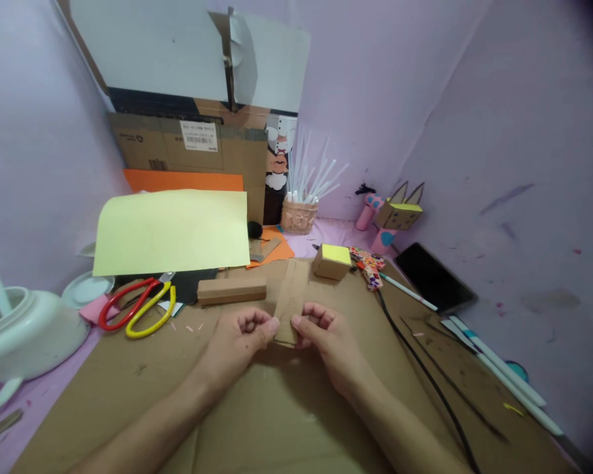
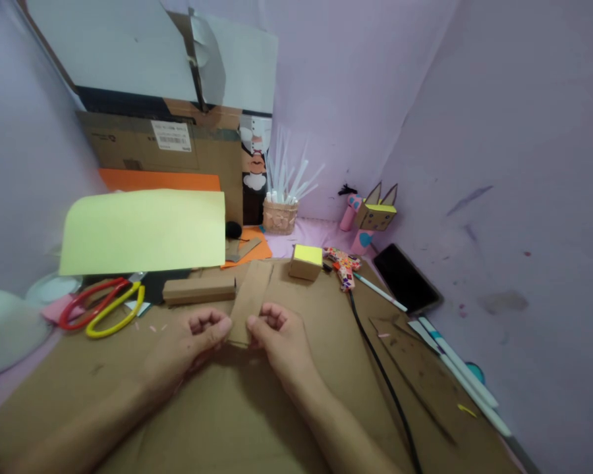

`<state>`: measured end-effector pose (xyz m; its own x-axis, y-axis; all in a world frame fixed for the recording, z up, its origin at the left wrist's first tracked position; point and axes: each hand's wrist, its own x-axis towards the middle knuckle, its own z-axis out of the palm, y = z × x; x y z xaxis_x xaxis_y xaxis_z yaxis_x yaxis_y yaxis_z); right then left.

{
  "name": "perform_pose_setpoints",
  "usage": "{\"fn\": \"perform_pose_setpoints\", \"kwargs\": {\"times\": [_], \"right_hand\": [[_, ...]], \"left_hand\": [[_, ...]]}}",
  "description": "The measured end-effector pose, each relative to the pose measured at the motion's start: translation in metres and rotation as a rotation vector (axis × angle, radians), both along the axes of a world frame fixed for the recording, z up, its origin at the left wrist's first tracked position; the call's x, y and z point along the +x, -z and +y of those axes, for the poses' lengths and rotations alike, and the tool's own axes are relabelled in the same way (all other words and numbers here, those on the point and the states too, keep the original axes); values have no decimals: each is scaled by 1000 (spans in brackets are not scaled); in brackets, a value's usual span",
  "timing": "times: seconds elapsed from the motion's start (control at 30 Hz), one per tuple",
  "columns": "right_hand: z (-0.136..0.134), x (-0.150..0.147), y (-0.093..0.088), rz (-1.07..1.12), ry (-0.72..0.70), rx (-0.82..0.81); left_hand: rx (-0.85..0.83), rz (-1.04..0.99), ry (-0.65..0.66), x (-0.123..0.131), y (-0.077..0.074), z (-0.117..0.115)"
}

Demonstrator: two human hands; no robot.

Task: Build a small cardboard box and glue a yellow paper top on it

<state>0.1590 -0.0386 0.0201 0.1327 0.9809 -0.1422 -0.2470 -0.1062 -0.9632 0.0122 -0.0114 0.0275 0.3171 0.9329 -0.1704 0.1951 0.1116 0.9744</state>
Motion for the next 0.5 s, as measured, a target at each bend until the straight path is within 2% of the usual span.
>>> {"fn": "perform_pose_setpoints", "kwargs": {"times": [0.13,0.33,0.5], "right_hand": [[0,-3,2,-8,3,-38],[0,-4,2,141,56,-138],[1,-4,0,112,44,-136]], "left_hand": [[-71,-14,29,2,-1,-3],[-255,-137,12,4,6,-2],[-262,-138,36,3,11,-3]]}}
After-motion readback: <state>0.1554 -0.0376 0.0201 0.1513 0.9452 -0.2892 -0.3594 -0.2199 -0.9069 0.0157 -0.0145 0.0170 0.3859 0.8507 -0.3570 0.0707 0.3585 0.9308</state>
